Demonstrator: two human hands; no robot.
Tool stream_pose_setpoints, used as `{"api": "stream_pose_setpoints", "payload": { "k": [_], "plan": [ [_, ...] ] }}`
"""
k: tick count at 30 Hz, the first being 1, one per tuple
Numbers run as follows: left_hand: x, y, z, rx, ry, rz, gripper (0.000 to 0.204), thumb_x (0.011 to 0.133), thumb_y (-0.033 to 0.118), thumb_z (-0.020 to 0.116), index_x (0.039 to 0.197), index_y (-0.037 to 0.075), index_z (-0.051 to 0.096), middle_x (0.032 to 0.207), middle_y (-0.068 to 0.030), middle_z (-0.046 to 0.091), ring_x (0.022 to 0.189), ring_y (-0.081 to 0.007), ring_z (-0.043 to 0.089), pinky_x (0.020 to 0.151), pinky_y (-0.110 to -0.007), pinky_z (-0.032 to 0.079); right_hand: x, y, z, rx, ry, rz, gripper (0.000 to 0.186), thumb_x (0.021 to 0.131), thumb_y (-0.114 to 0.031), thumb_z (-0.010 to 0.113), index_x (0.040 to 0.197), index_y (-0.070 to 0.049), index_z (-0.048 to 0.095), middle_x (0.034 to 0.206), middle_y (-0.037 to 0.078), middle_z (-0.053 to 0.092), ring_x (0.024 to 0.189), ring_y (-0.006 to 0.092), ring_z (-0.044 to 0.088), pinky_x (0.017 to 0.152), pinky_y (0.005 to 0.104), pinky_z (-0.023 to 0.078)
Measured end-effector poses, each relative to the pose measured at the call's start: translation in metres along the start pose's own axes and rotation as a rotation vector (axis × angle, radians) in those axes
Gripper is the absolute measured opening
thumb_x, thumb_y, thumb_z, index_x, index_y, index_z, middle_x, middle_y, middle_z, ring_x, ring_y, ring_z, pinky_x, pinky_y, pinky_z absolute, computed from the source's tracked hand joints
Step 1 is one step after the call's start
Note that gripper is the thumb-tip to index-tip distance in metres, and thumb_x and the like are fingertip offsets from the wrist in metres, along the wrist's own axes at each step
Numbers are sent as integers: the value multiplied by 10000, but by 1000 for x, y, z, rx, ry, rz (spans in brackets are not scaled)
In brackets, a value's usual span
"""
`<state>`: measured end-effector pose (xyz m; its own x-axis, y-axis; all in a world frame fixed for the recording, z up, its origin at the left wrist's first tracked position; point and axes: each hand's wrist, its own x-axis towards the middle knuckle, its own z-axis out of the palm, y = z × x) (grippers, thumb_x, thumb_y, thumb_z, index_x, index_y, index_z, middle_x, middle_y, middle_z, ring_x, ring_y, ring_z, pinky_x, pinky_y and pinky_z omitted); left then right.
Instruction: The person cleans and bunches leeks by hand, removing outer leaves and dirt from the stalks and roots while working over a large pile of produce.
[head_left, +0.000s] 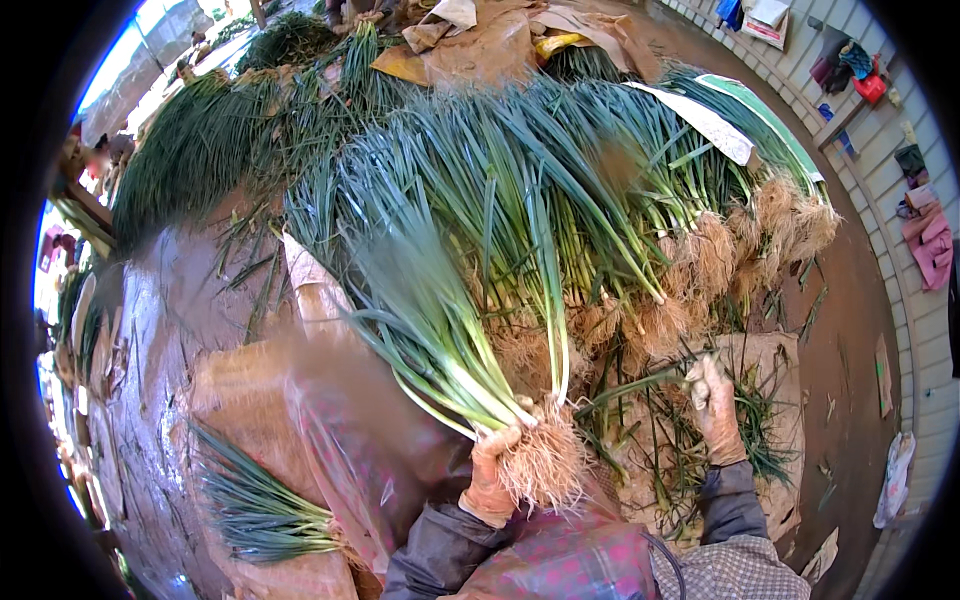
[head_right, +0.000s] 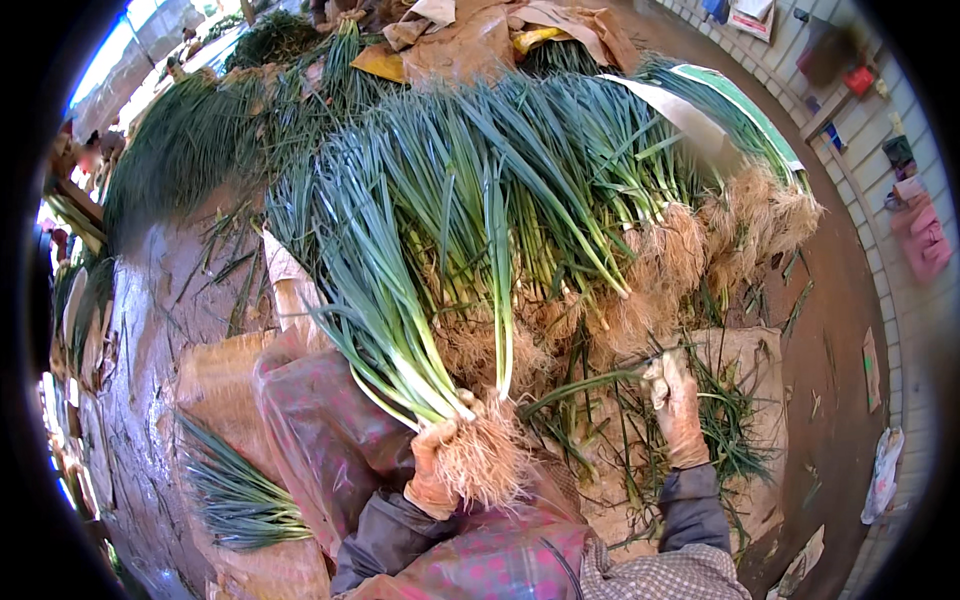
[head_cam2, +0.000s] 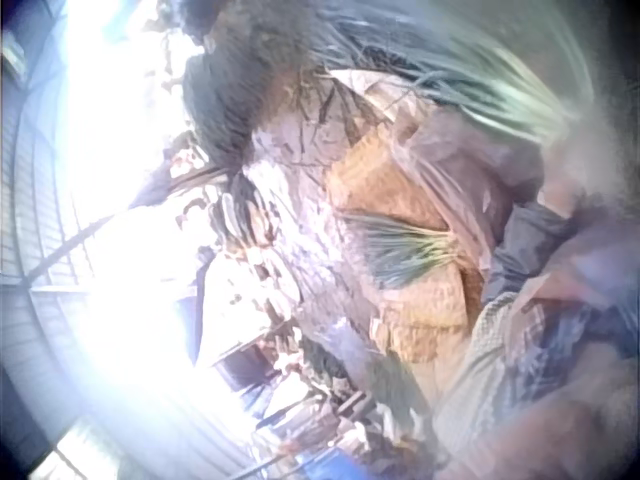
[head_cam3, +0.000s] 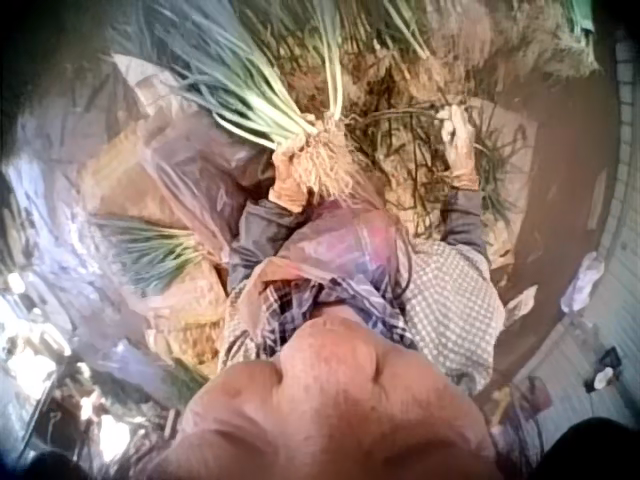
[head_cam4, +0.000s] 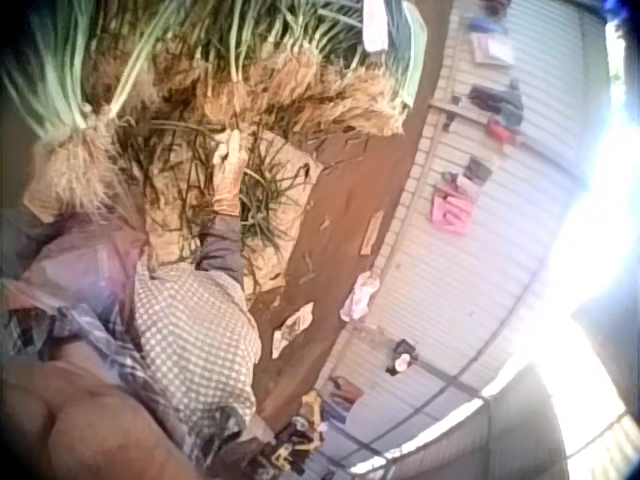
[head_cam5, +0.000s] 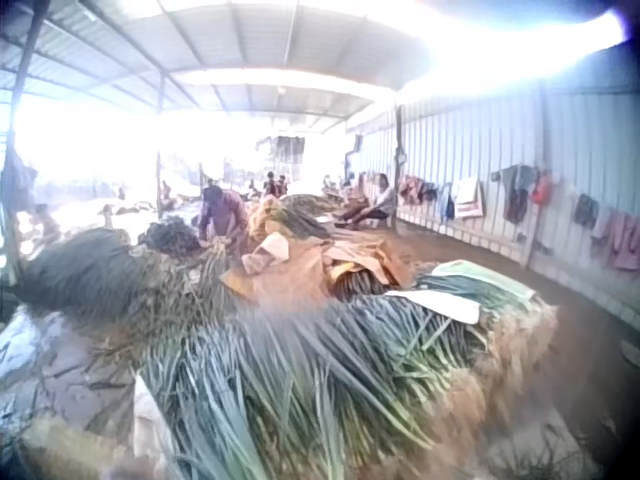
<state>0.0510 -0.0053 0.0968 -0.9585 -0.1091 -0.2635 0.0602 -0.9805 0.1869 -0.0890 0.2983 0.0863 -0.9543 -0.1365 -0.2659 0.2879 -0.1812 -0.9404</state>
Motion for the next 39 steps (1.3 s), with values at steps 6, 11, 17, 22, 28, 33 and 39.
{"api": "stream_pose_setpoints", "payload": {
  "k": [6,11,17,22,28,33,39],
  "plan": [
    [-2,-5,-30,50,152,-157,424,754,58,585,1168,-12,524,1028,-155,618,1006,-310,607,947,-447,485,5,53,-23,-1761,-312,189,586,909,-481,535,1320,-66,478,876,113,673,681,190,618,667,350,506],
    [-5,3,-40,128,123,-144,424,766,85,590,1173,-11,523,1030,-157,620,1014,-302,604,937,-440,489,109,36,138,-1602,-190,-461,783,842,-386,674,1431,-18,311,600,-12,462,503,103,386,426,245,350],
    [-2,-1,-40,161,130,-125,408,765,72,572,1160,-20,530,1001,-140,626,958,-269,613,900,-411,501,249,23,191,-1694,-655,-494,158,896,-177,567,980,-82,661,690,60,615,592,154,573,582,297,492],
    [-2,1,-46,200,167,-112,405,765,70,573,1159,-15,532,990,-127,625,927,-252,617,871,-394,510,263,-74,180,-1188,-690,-302,181,890,-145,528,894,-56,686,648,63,661,586,157,634,612,312,524],
    [-3,4,-33,159,148,-122,416,758,78,592,1158,-16,525,1003,-127,615,953,-258,609,895,-396,498,264,-107,107,-663,137,-276,215,929,-80,476,1008,2,658,879,124,680,633,127,592,572,225,505],
    [-1,4,-33,175,152,-132,438,753,94,595,1169,-13,512,1028,-134,606,980,-269,599,915,-409,487,263,-100,-29,-120,412,-487,336,969,-95,424,1231,108,482,1057,233,617,798,227,669,673,235,543],
    [2,2,-21,139,172,-144,445,743,83,595,1172,-5,517,1029,-155,620,1016,-312,599,939,-442,478,168,-35,-116,-997,833,-261,603,971,-264,448,1474,-28,211,1408,235,406,1283,346,422,1043,402,352]
  ]
}}
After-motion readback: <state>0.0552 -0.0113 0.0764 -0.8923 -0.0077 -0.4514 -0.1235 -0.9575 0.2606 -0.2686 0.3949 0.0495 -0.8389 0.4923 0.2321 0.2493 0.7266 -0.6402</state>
